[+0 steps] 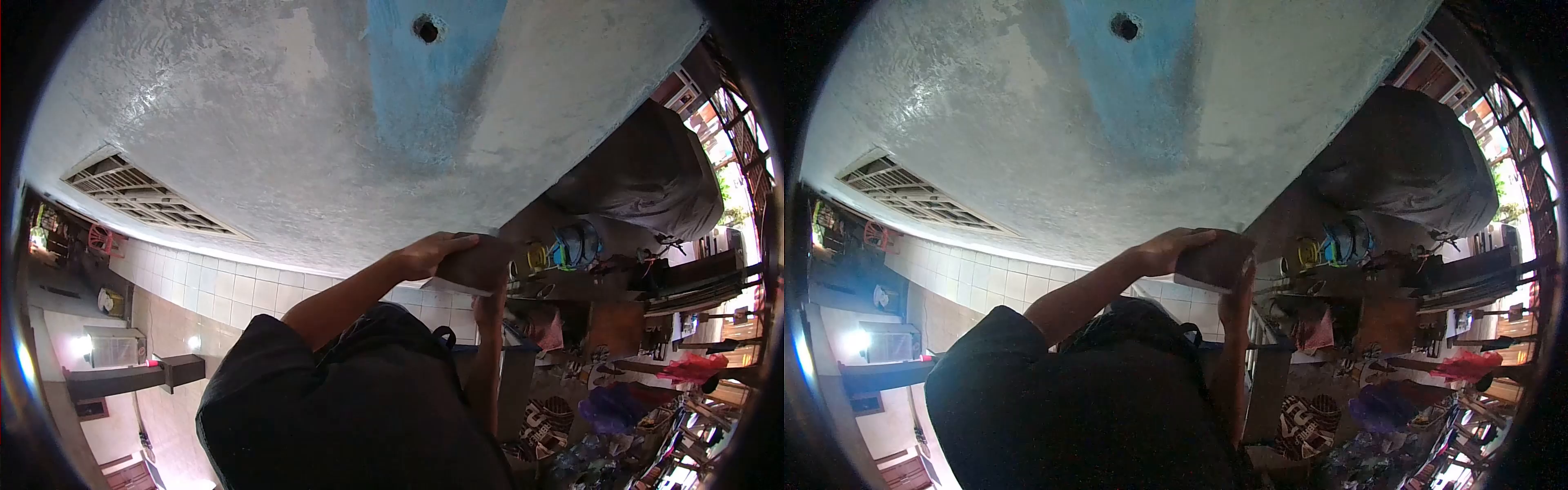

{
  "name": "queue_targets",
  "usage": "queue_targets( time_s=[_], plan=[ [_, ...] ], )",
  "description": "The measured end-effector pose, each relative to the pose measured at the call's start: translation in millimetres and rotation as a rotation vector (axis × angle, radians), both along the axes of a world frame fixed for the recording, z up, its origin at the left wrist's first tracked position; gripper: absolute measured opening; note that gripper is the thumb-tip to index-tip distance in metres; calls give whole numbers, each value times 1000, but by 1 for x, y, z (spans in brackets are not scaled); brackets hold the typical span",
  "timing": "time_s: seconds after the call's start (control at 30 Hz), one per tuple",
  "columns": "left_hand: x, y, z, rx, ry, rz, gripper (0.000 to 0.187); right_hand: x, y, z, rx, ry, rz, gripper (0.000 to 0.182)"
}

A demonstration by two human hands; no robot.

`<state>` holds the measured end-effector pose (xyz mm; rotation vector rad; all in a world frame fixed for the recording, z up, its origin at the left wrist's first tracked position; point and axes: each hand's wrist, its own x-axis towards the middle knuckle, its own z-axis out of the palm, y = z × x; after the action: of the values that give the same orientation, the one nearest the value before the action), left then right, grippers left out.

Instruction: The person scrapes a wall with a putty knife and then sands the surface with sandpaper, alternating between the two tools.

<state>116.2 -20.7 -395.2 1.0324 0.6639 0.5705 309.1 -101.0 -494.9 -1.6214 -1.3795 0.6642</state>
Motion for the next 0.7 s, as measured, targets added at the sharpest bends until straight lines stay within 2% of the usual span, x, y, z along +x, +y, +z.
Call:
queue_targets(
  time_s=[0.03,0.07,0.13,0.23,0.3,0.37,0.43,0.57,0.6,0.67,0.7],
  plan=[
    [10,0,-3,32,-65,1,59,1,-3,-2,59,-215,71,33],
    [18,-2,-4,-110,-80,48,58,3,-7,-4,136,-428,124,33],
    [30,-10,21,-394,-107,140,57,5,-16,3,134,-812,271,36],
    [31,-14,14,-383,-117,99,55,-10,-20,33,-189,-429,231,39],
    [30,-17,14,-376,-113,79,55,-22,-25,67,-255,-118,239,38],
    [27,-22,16,-354,-72,72,54,-20,-30,58,-205,-140,284,40],
    [24,-24,20,-303,-1,76,53,-5,-33,7,-28,-500,366,44],
    [20,-32,33,-157,-21,139,52,-4,-38,24,-371,84,305,48],
    [20,-33,30,-117,-8,149,52,-12,-37,70,-520,256,281,50],
    [18,-33,31,-29,28,182,51,-25,-36,93,-491,745,218,52],
    [15,-33,37,21,53,204,50,-30,-35,89,-298,1053,177,53]
  ],
)
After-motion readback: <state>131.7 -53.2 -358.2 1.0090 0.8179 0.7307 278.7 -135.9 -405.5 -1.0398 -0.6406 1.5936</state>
